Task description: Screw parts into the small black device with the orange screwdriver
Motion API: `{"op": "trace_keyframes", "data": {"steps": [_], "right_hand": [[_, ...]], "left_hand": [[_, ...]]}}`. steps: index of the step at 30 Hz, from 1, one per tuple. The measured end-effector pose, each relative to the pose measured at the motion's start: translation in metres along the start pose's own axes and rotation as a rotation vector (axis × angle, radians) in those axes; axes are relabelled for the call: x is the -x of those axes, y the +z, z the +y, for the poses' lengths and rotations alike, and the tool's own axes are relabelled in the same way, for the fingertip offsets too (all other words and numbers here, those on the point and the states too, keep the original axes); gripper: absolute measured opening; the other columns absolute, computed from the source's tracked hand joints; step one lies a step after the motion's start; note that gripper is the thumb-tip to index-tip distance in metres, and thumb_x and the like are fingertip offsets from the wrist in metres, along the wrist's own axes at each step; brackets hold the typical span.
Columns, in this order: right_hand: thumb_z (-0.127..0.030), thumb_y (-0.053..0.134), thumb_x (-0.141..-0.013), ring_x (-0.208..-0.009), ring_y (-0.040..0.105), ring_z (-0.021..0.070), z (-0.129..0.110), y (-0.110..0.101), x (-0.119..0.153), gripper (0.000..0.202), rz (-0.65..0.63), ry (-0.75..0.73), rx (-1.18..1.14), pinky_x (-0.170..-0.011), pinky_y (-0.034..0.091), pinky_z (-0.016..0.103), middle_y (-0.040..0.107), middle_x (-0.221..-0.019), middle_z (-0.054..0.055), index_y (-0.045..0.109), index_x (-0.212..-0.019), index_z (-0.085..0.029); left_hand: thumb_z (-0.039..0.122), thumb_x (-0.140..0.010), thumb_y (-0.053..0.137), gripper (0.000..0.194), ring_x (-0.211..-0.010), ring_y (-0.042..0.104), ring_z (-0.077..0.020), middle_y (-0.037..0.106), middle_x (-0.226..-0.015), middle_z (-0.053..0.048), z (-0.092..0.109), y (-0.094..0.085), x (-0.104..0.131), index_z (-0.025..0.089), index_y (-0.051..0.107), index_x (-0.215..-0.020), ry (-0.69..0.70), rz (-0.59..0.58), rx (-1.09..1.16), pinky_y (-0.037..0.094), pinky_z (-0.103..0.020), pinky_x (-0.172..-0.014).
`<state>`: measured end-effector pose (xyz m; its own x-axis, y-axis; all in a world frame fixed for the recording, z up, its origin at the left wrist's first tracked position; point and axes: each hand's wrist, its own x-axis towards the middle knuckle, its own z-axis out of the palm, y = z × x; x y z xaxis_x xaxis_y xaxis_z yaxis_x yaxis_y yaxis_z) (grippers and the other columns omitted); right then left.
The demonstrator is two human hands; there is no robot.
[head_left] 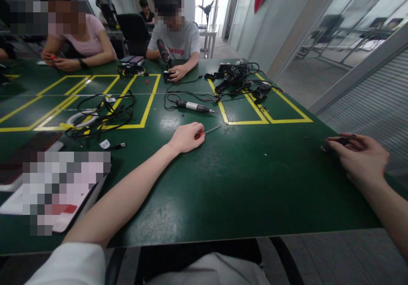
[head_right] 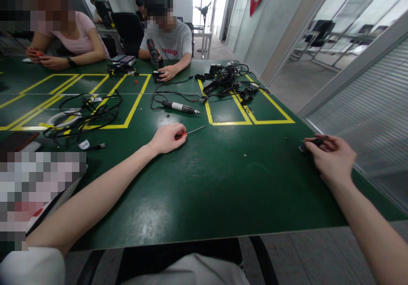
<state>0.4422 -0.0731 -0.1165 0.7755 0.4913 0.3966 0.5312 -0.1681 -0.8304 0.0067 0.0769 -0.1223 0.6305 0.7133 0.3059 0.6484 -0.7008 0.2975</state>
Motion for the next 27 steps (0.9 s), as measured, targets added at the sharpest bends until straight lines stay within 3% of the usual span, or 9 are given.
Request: {"op": "trace_keyframes", "data": {"steps": [3,5,8,10,13,15,18,22,27], "right_hand": [[-0.038,0.089,-0.048,-0.088,0.074,0.0303,0.003,0.001,-0.001,0.058,0.001,0.149,-0.059,-0.088,0.063,0.051,0.073,-0.088,0.007,0.063,-0.098,-0.023],[-0.046,0.090,-0.052,-0.101,0.074,0.0349,0.007,0.002,-0.005,0.081,-0.014,0.157,-0.019,-0.091,0.061,0.056,0.075,-0.111,0.013,0.059,-0.123,-0.025],[-0.049,0.079,-0.070,-0.123,0.066,0.0397,0.014,0.003,-0.014,0.088,0.012,0.032,0.082,-0.099,0.055,0.060,0.059,-0.144,0.023,0.044,-0.146,-0.023],[-0.043,0.071,-0.077,-0.131,0.060,0.0422,0.014,0.002,-0.022,0.082,0.068,-0.164,0.189,-0.099,0.053,0.061,0.053,-0.149,0.026,0.042,-0.149,-0.019],[-0.042,0.061,-0.083,-0.131,0.056,0.0455,0.006,0.000,-0.030,0.059,0.064,-0.529,0.439,-0.102,0.047,0.062,0.063,-0.134,0.026,0.059,-0.133,-0.013],[-0.042,0.050,-0.090,-0.118,0.063,0.0411,-0.003,0.002,-0.031,0.041,-0.097,-0.720,0.645,-0.100,0.047,0.058,0.072,-0.115,0.023,0.071,-0.111,-0.015],[-0.030,0.045,-0.093,-0.110,0.067,0.0364,-0.015,0.012,-0.023,0.037,-0.315,-0.895,0.970,-0.106,0.042,0.056,0.079,-0.102,0.020,0.077,-0.096,-0.014],[-0.020,0.041,-0.096,-0.096,0.072,0.0328,-0.020,0.027,-0.008,0.042,-0.391,-0.862,1.218,-0.114,0.032,0.058,0.081,-0.093,0.018,0.082,-0.089,-0.011],[-0.016,0.041,-0.097,-0.082,0.074,0.0290,-0.012,0.029,-0.005,0.044,-0.412,-0.857,1.247,-0.109,0.037,0.058,0.082,-0.089,0.014,0.082,-0.080,-0.014]], "left_hand": [[0.032,-0.093,0.053,0.017,-0.076,0.064,-0.0208,0.071,-0.091,-0.005,0.000,0.000,0.000,0.021,0.067,-0.094,-0.007,0.000,0.004,0.045,-0.033,-0.067],[0.032,-0.093,0.053,0.017,-0.076,0.064,-0.0206,0.071,-0.091,-0.005,0.001,0.000,0.000,0.021,0.067,-0.094,-0.009,-0.004,0.006,0.045,-0.033,-0.068],[0.031,-0.093,0.053,0.018,-0.076,0.064,-0.0205,0.071,-0.091,-0.005,0.002,0.000,0.000,0.021,0.067,-0.094,-0.010,-0.005,0.007,0.045,-0.033,-0.068],[0.031,-0.093,0.052,0.018,-0.075,0.064,-0.0203,0.071,-0.090,-0.005,0.001,0.000,0.000,0.021,0.067,-0.094,-0.004,-0.002,0.008,0.045,-0.033,-0.068],[0.032,-0.093,0.052,0.018,-0.075,0.063,-0.0198,0.071,-0.089,-0.005,0.000,0.001,0.000,0.021,0.067,-0.094,0.006,0.003,0.008,0.046,-0.032,-0.068],[0.032,-0.093,0.053,0.018,-0.075,0.063,-0.0198,0.071,-0.089,-0.005,0.000,0.002,0.000,0.021,0.067,-0.094,0.010,0.005,0.010,0.046,-0.032,-0.068],[0.032,-0.092,0.053,0.018,-0.074,0.063,-0.0201,0.071,-0.089,-0.005,-0.001,0.003,0.000,0.021,0.067,-0.094,0.013,0.008,0.011,0.046,-0.032,-0.068],[0.032,-0.093,0.053,0.017,-0.075,0.063,-0.0200,0.071,-0.090,-0.005,0.000,0.002,0.000,0.021,0.066,-0.094,0.008,0.004,0.013,0.045,-0.032,-0.068],[0.031,-0.093,0.053,0.017,-0.075,0.063,-0.0198,0.071,-0.091,-0.005,0.001,0.002,0.000,0.021,0.066,-0.094,0.004,0.001,0.023,0.045,-0.032,-0.069]]}}
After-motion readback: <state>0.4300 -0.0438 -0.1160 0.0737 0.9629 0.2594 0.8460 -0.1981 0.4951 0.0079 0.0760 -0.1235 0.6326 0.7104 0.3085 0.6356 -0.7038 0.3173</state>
